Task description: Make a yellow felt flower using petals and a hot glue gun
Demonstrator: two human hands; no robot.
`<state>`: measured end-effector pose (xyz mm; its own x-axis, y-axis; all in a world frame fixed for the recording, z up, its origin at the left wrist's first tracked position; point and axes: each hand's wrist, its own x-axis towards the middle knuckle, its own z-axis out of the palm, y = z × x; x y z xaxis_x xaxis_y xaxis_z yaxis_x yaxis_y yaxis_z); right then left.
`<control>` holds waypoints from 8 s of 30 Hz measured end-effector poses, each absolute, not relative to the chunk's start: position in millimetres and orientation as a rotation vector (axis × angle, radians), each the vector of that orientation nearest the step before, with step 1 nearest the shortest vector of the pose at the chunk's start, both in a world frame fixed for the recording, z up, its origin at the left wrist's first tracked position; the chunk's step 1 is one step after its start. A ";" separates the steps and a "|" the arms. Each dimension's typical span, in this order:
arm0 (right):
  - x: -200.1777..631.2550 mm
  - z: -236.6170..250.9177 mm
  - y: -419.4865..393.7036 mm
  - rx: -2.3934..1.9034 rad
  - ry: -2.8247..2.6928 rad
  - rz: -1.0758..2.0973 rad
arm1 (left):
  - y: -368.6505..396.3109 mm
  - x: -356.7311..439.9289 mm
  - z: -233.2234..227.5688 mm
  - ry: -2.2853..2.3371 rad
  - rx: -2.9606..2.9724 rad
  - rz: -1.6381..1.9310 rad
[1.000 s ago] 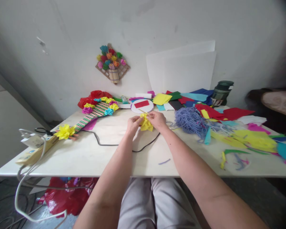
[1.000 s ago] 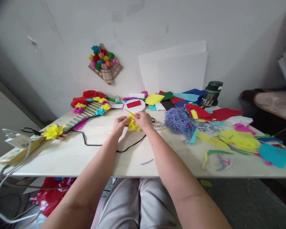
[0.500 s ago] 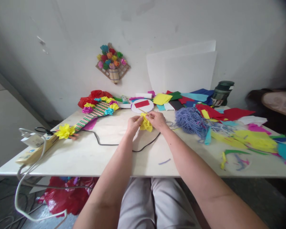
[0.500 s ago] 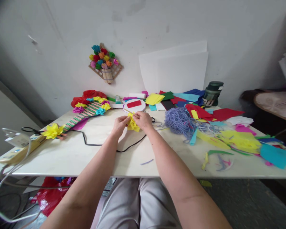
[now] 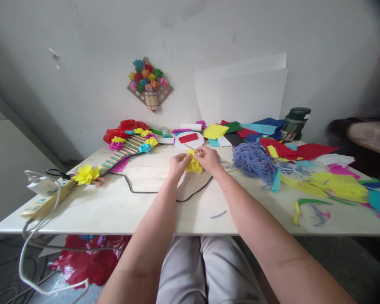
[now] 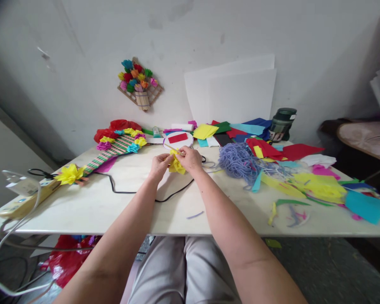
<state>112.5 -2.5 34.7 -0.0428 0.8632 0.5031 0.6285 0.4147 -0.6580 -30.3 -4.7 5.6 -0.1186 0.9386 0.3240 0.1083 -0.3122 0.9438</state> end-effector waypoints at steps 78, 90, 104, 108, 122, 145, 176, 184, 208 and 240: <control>129.5 26.5 22.8 -0.818 -1.905 0.359 | -9.1 -23.5 10.1 1.293 1.440 1.345; 127.7 30.7 15.5 -1.027 -1.951 0.369 | -15.7 -21.9 15.8 1.176 1.267 1.351; 130.6 30.3 15.6 -0.900 -1.950 0.717 | -9.1 -28.1 9.4 1.094 1.285 1.339; 129.6 30.8 14.4 -0.919 -1.913 0.731 | -8.7 -31.2 7.4 1.050 1.261 1.290; 129.8 31.6 13.9 -1.135 -2.005 0.417 | -9.6 -40.3 11.1 1.091 1.262 1.207; 124.4 22.1 21.5 -1.128 -1.732 0.563 | -19.2 -36.7 25.2 1.222 1.727 1.253; 123.7 27.0 20.0 -1.280 -1.530 0.692 | -9.7 -29.2 11.4 1.056 1.892 1.293; 125.6 28.9 18.7 -1.244 -1.512 0.739 | -13.2 -28.0 18.2 1.060 1.993 1.230; 123.7 32.5 12.8 -1.112 -1.552 0.764 | -14.2 -29.1 21.1 1.090 1.875 1.117; 119.0 31.8 9.7 -1.214 -1.679 0.593 | -15.0 -23.0 21.2 1.309 1.556 1.225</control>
<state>119.0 9.7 31.8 -0.0593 0.9105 0.4092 0.4512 0.3901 -0.8027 -23.0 -15.0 21.2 0.0194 0.9799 0.1986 0.2626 -0.1967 0.9446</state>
